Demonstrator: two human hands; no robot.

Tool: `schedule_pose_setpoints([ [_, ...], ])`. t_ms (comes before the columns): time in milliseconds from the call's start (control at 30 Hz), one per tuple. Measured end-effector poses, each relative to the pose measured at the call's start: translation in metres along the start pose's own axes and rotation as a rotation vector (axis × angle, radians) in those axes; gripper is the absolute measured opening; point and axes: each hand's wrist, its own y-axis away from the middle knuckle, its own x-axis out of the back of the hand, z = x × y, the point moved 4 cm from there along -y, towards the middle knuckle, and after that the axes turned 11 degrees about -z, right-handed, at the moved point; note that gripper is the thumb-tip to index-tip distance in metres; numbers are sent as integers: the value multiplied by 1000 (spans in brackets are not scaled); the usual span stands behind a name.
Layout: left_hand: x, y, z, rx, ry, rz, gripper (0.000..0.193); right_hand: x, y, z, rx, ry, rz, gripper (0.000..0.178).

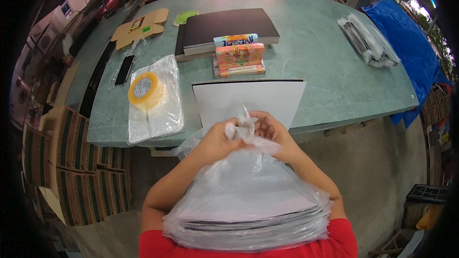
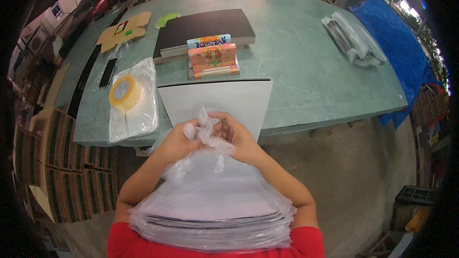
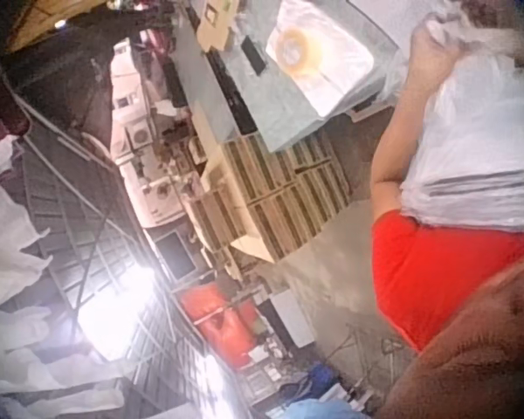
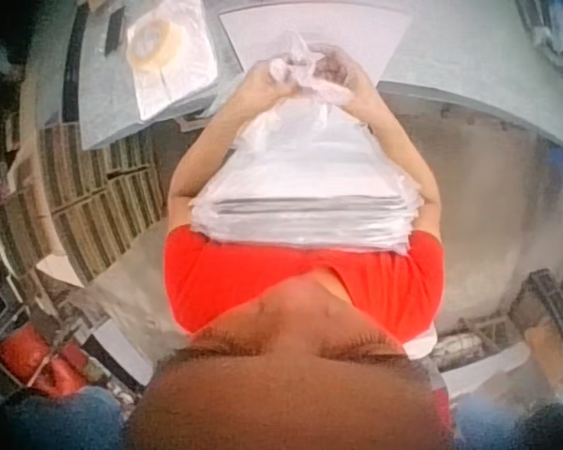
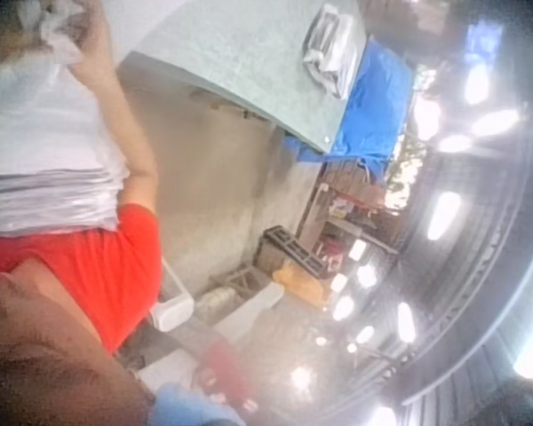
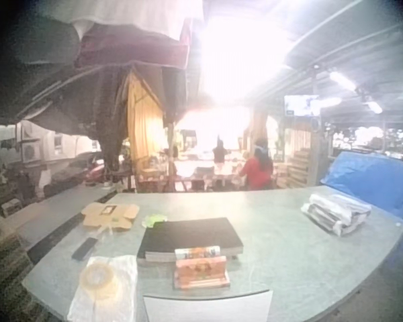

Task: The person organizes a stack of boards into plastic sleeves and then bundles large clear bags by hand at a workstation.

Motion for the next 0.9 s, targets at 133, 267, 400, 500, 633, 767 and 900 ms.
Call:
schedule_pose_setpoints([
  [133,44,-12,-12,-225,212,230,8,6,30,16,-247,235,-228,44],
  [267,35,-11,-4,-248,-204,31,18,18,32,4,-75,658,-134,32],
  [400,23,-5,12,-137,-211,69,14,19,16,-2,-251,302,29,26],
  [500,31,6,24,-208,-256,315,12,15,14,-22,-320,400,113,24],
  [633,9,16,50,-232,-144,-38,16,6,3,-20,-121,-12,45,26],
  [767,-6,14,41,-245,-72,-147,14,2,-4,-11,-136,-363,86,31],
  [900,110,30,-14,-147,-147,431,8,18,20,-25,25,-451,45,27],
])
